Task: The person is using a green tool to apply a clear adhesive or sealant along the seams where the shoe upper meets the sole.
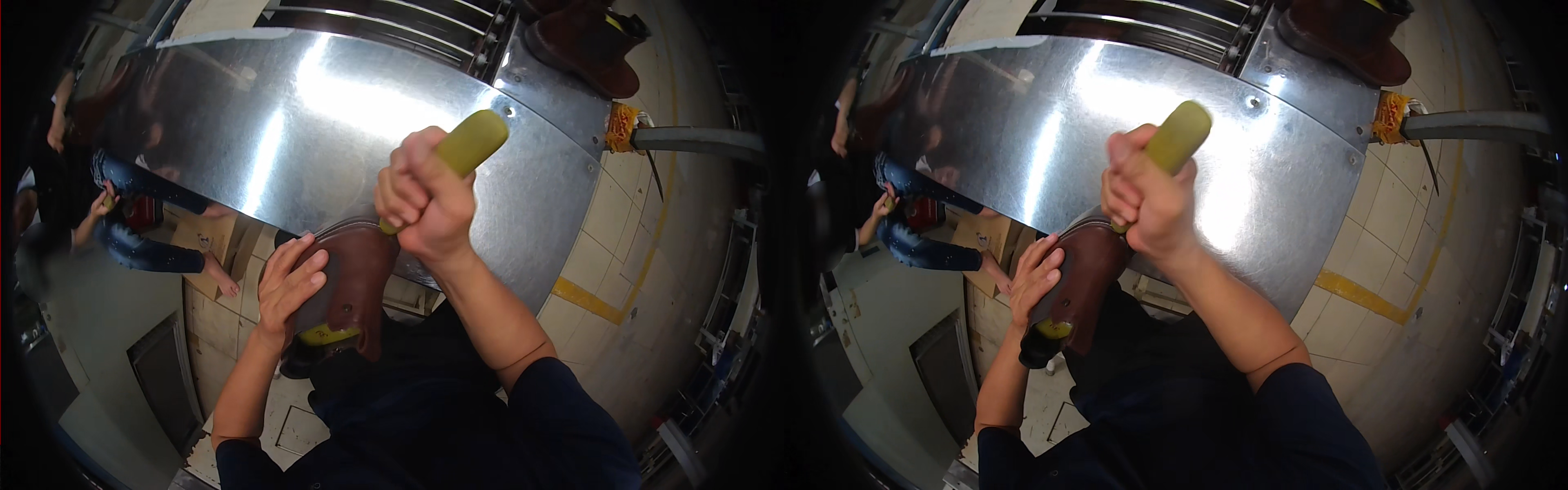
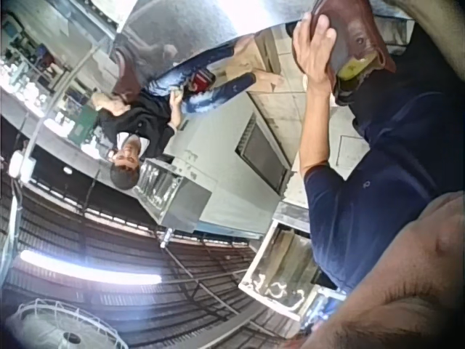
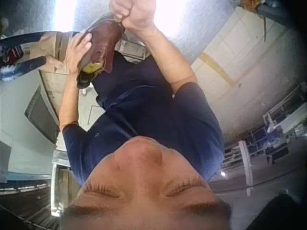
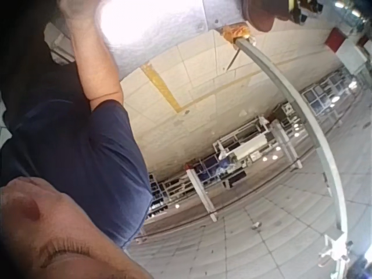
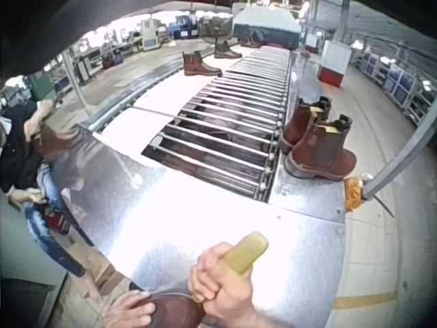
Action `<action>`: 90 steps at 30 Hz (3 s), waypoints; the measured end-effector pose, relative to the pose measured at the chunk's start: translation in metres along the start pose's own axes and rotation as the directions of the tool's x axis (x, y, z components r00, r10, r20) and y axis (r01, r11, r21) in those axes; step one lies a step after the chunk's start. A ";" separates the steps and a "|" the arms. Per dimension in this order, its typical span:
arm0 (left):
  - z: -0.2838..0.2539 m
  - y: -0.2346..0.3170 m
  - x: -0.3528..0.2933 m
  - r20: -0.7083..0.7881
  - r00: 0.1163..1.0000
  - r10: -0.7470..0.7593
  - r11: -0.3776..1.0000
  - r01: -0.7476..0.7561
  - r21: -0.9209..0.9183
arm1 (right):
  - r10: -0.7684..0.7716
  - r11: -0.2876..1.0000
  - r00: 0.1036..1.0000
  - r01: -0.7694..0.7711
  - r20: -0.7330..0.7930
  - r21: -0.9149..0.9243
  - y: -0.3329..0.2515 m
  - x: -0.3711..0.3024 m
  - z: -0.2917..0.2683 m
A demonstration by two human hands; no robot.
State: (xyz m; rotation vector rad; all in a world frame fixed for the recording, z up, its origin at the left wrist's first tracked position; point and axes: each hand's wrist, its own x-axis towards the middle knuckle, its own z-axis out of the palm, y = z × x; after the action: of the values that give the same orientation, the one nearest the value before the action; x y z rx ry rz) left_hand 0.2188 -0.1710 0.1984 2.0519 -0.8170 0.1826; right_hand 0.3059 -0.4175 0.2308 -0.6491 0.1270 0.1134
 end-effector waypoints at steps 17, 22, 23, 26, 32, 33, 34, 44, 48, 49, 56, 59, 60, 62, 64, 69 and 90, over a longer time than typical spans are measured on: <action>-0.003 0.012 -0.008 0.061 0.914 -0.400 0.884 0.403 -0.237 | 0.059 0.979 0.993 -0.039 -0.100 0.199 0.004 0.007 -0.018; -0.002 0.011 -0.006 0.080 0.900 -0.428 0.863 0.434 -0.259 | -0.028 0.983 0.990 0.052 -0.135 0.178 0.011 0.002 -0.013; -0.002 0.010 -0.007 0.062 0.910 -0.410 0.876 0.412 -0.252 | -0.030 0.978 0.987 0.061 -0.156 0.200 0.013 0.001 -0.013; -0.002 0.007 -0.011 0.046 0.911 -0.410 0.884 0.409 -0.225 | -0.045 0.964 0.984 0.088 -0.172 0.253 0.015 0.001 -0.017; 0.007 -0.002 -0.017 0.008 0.948 -0.318 0.924 0.312 -0.219 | -0.042 0.959 0.987 0.084 -0.156 0.270 0.014 0.000 -0.020; 0.007 -0.003 -0.017 -0.004 0.950 -0.311 0.927 0.302 -0.224 | -0.049 0.961 0.986 0.091 -0.162 0.262 0.013 -0.001 -0.020; 0.008 -0.003 -0.016 -0.022 0.955 -0.297 0.930 0.284 -0.233 | -0.056 0.961 0.985 0.097 -0.160 0.259 0.013 -0.001 -0.019; -0.011 0.003 -0.005 0.231 0.937 -0.263 0.955 0.218 0.201 | -0.150 0.958 0.976 0.183 -0.161 0.219 0.019 -0.003 -0.019; 0.011 0.029 0.011 -0.153 0.919 -0.363 0.929 0.344 -0.139 | -0.227 0.966 0.968 0.237 -0.104 0.107 0.024 0.013 -0.011; 0.012 0.038 0.018 -0.167 0.892 -0.420 0.906 0.403 -0.128 | -0.207 0.970 0.974 0.217 -0.094 0.110 0.023 0.022 -0.009; 0.026 0.060 0.077 -0.143 0.457 -0.878 0.314 0.325 -0.892 | -0.114 0.993 0.987 0.112 0.114 0.024 0.022 0.094 0.017; 0.048 0.060 0.081 -0.268 0.400 -0.877 0.390 0.265 -0.882 | -0.133 0.991 0.974 0.136 0.181 -0.009 0.022 0.098 0.026; 0.056 0.060 0.080 -0.287 0.383 -0.878 0.401 0.260 -0.878 | -0.146 0.989 0.973 0.150 0.178 -0.008 0.023 0.095 0.027; 0.063 0.059 0.076 -0.324 0.427 -0.844 0.449 0.232 -0.863 | -0.252 0.962 0.940 0.268 0.230 -0.042 0.024 0.084 0.026; 0.065 0.058 0.072 -0.331 0.410 -0.850 0.444 0.219 -0.869 | -0.334 0.931 0.913 0.358 0.233 -0.071 0.027 0.073 0.024; 0.059 0.053 0.072 -0.324 0.372 -0.870 0.412 0.185 -0.892 | -0.307 0.939 0.898 0.340 0.315 -0.055 0.025 0.052 0.021; 0.110 0.072 0.113 -0.596 0.489 -0.637 0.724 0.114 -0.680 | -0.251 0.966 0.941 0.257 0.228 0.005 -0.021 -0.099 -0.063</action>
State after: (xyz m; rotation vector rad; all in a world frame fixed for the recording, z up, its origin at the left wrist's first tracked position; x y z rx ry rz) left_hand 0.2431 -0.3401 0.2303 1.2726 0.2228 0.5065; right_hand 0.2062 -0.4784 0.2088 -0.6674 -0.1801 -0.0608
